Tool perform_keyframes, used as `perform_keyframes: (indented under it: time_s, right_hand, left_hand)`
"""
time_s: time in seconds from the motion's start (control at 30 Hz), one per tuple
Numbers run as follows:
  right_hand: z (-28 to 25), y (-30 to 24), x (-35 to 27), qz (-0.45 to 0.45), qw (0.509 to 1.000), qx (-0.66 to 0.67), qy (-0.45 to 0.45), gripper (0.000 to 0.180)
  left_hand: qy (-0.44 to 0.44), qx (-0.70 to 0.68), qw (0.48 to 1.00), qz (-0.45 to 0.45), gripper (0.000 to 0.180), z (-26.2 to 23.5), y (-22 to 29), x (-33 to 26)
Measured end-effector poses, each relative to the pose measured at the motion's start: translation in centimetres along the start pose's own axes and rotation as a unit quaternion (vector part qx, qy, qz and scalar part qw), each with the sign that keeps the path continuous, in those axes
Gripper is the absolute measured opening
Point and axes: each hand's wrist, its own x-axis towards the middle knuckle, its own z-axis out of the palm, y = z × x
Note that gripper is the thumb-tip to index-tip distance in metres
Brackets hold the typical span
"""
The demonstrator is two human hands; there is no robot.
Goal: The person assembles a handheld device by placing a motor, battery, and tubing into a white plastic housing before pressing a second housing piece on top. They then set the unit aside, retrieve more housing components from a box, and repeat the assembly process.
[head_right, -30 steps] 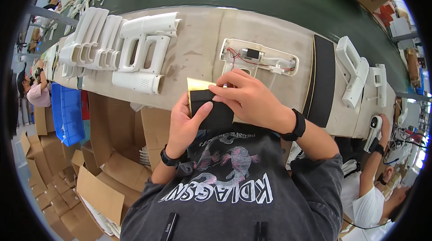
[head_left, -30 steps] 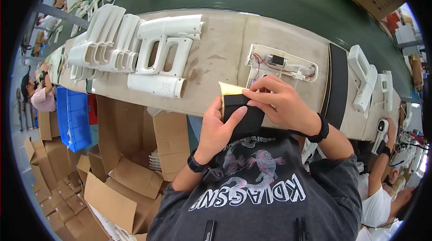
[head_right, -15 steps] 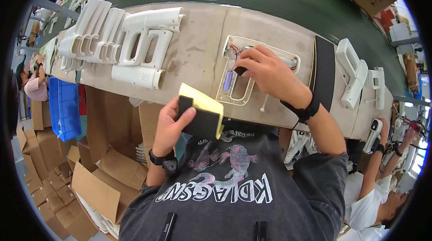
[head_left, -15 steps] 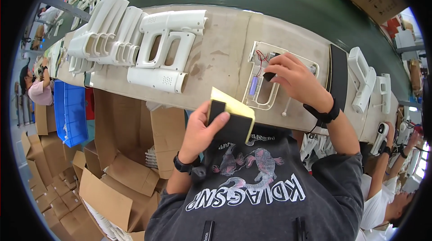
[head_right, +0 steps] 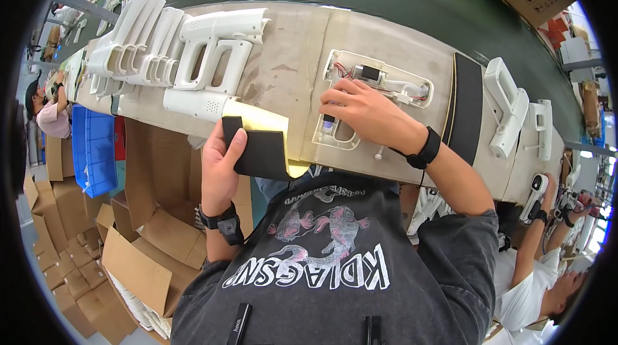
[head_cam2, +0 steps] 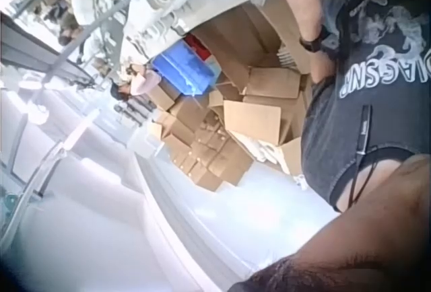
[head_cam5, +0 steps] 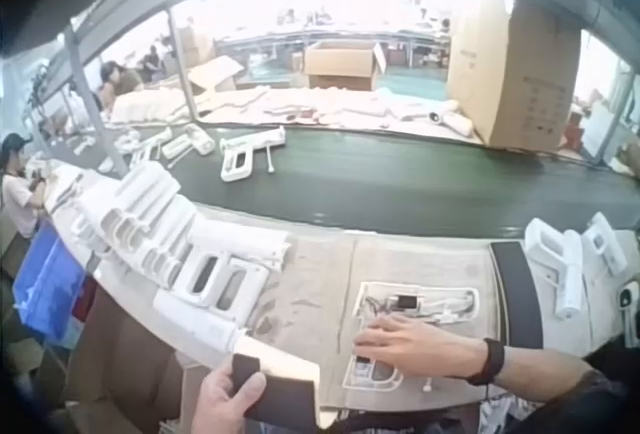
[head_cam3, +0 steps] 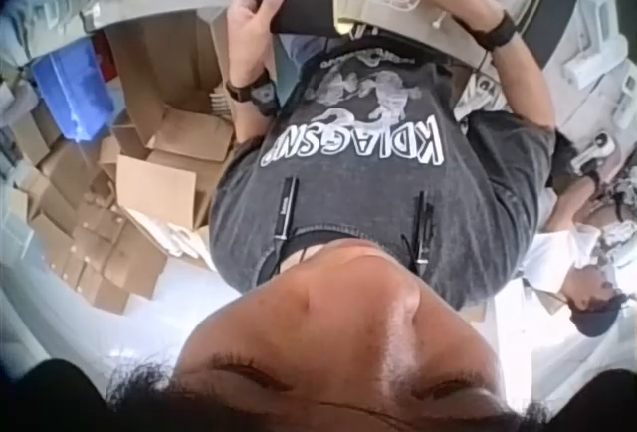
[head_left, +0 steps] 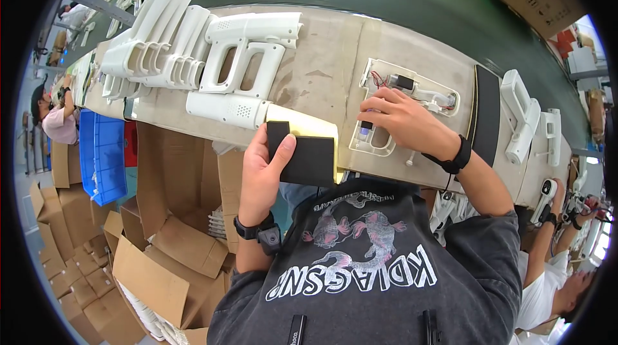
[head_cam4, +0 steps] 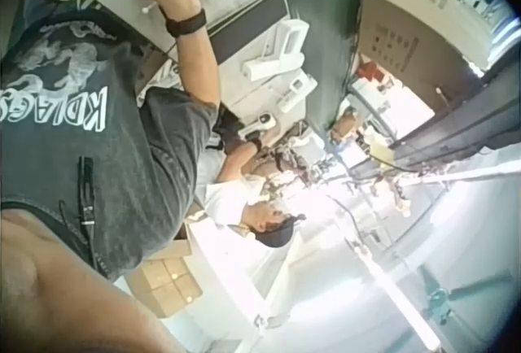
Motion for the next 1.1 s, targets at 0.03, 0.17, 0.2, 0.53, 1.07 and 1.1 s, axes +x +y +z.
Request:
perform_keyframes:
  time_s: [0.03, 0.17, 0.2, 0.53, 1.07, 1.1]
  right_hand:
    - [0.0, 0.0, 0.0, 0.002, 1.0, 0.003, 0.002, 0.047]
    - [-0.5, -0.2, -0.5, 0.016, 0.999, 0.019, 0.047, 0.042]
    - [-1.1, -0.2, -0.9, 0.04, 0.996, 0.042, 0.065, 0.039]
    - [-4.1, -1.5, -4.7, 0.144, 0.975, 0.085, 0.148, 0.026]
    - [-5.1, -2.6, -7.0, 0.211, 0.946, 0.157, 0.191, 0.023]
    - [-5.3, -2.6, -7.0, 0.2, 0.948, 0.16, 0.189, 0.023]
  left_hand:
    - [0.0, 0.002, 1.0, 0.003, 0.031, 0.1, 0.2, 0.2]
    - [-0.007, -0.006, 0.999, 0.036, 0.033, 0.8, 1.7, 1.7]
    - [-0.008, 0.0, 0.999, 0.045, 0.034, 1.1, 2.2, 2.5]
    - [0.121, 0.461, 0.796, 0.374, 0.056, 4.5, 2.6, 18.1]
    - [0.166, 0.698, 0.682, 0.139, 0.041, -8.3, 1.4, 15.8]
    - [0.182, 0.688, 0.676, 0.193, 0.034, -8.1, 1.8, 15.6]
